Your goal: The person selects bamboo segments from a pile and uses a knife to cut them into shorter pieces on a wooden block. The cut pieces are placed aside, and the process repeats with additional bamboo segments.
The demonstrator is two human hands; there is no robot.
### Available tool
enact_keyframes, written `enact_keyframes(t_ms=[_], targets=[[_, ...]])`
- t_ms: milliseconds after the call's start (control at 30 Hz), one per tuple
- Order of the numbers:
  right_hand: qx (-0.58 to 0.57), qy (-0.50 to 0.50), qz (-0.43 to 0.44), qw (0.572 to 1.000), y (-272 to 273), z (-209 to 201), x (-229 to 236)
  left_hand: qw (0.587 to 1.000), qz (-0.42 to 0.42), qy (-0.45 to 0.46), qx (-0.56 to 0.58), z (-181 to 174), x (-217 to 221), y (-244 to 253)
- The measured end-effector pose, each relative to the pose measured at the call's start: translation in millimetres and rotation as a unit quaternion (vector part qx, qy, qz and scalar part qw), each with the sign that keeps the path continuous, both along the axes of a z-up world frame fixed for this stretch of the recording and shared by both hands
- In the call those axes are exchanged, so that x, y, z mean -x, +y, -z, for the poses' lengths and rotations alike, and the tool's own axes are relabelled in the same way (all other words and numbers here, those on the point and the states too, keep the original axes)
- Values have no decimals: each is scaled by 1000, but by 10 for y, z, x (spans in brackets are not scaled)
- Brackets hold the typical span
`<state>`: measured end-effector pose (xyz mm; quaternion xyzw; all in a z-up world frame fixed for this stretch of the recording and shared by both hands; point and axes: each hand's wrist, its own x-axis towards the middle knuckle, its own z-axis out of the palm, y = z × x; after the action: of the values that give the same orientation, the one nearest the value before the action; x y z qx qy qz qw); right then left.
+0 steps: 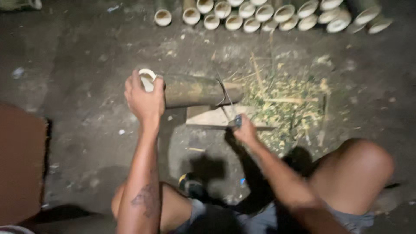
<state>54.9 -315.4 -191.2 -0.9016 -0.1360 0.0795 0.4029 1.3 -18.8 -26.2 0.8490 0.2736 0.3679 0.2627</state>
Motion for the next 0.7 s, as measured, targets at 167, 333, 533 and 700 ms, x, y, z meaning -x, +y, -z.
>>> enact_keyframes(t_ms=[167,333,533,700], targets=[[60,-10,-37,997,-87,285,130,999,-24,37,31,80,30,49],[12,-4,28,1000,18,211,131,1000,-20,16,16,87,-148,-12],[17,-41,-16,999,-71,181,-45,999,-19,34,38,-19,-130,-36],[-21,-35,47,998,14,341,2,1000,-17,5,20,38,-187,-24]])
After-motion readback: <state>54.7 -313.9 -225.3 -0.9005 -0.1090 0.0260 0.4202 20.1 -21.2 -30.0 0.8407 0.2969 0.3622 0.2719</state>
